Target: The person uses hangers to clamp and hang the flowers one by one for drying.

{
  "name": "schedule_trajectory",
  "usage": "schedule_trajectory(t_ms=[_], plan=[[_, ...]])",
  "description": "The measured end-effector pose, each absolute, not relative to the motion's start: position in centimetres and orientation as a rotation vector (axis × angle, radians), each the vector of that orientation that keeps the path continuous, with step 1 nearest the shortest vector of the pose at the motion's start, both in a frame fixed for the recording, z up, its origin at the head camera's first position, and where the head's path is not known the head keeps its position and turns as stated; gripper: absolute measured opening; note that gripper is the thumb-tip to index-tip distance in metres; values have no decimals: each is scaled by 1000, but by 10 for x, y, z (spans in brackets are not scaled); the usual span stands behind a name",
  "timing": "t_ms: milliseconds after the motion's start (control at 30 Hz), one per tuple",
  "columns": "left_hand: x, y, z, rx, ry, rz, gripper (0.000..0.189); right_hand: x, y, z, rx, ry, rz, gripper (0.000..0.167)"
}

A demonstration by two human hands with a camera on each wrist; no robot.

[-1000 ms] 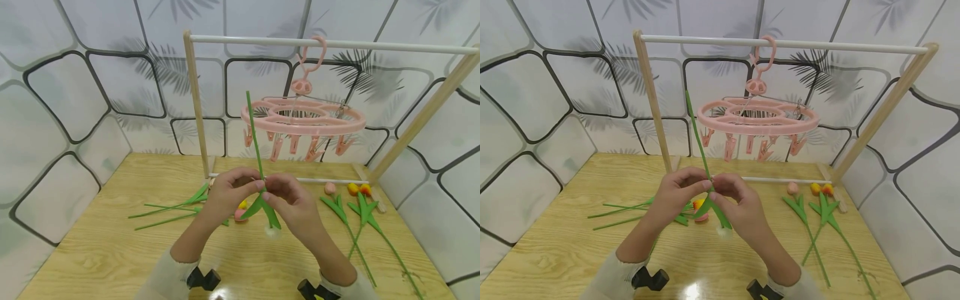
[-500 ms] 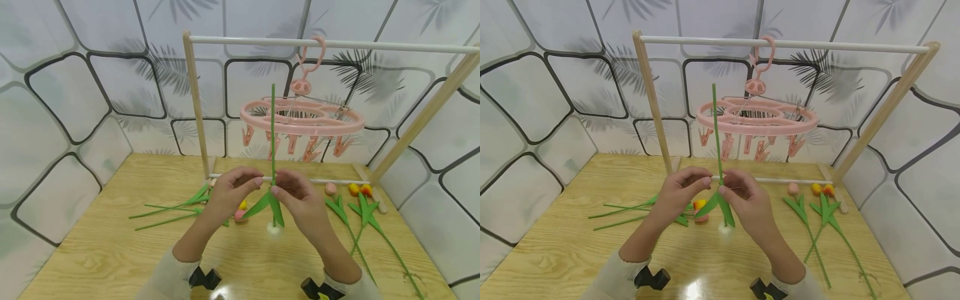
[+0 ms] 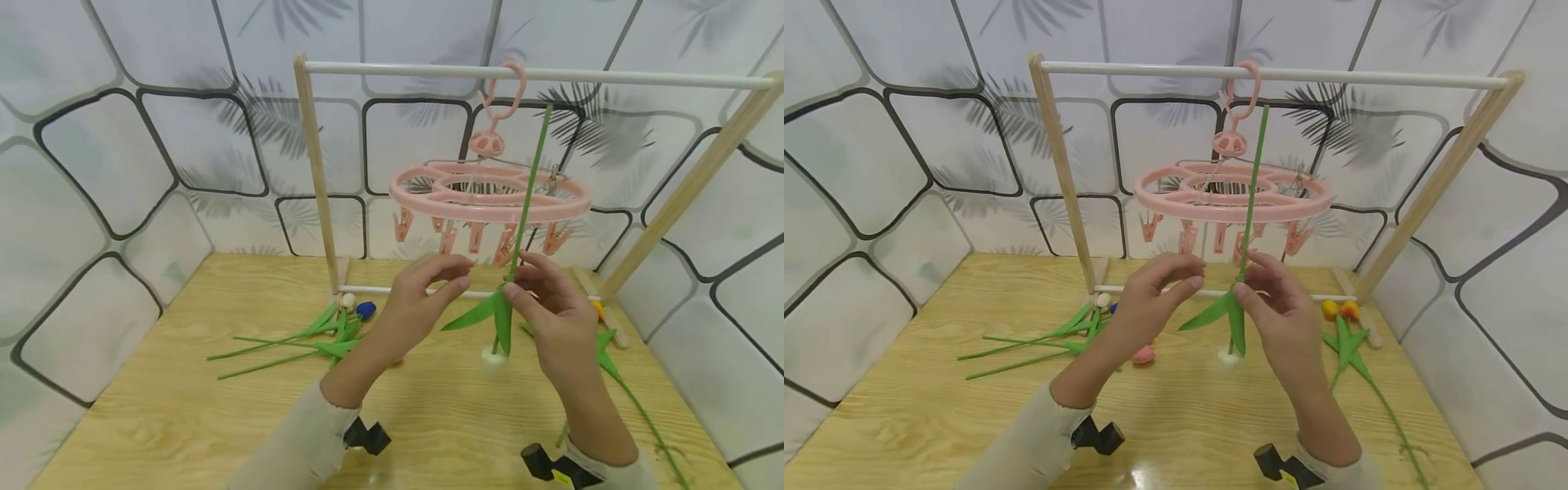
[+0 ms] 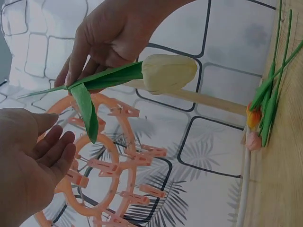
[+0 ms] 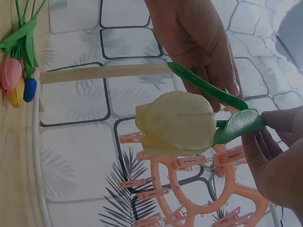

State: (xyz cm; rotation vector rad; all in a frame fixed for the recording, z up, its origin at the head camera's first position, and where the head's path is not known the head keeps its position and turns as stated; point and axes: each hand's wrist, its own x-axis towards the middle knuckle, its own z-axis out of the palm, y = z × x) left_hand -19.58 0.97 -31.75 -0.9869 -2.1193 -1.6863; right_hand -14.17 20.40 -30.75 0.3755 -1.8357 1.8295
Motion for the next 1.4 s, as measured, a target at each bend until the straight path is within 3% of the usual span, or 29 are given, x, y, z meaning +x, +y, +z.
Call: schedule_trajectory(t_ms=[567,833,1233,1400], plan=[[-218,43,-298,-1035,-2122,-1496,32,-144,215,-298,511,-1667,1938,41],[-225,53,-297,-1033,-2132,-1542,45,-144,219,-300,441,-1751,1897,41],[-227,63,-294,-1079,-2068,-1376,28,-149,223,-303,426,-1717,1884,42],[-227,63,-294,-1123,-2000,-1368,29,-150,225,-305,405,-1759,1807,43]])
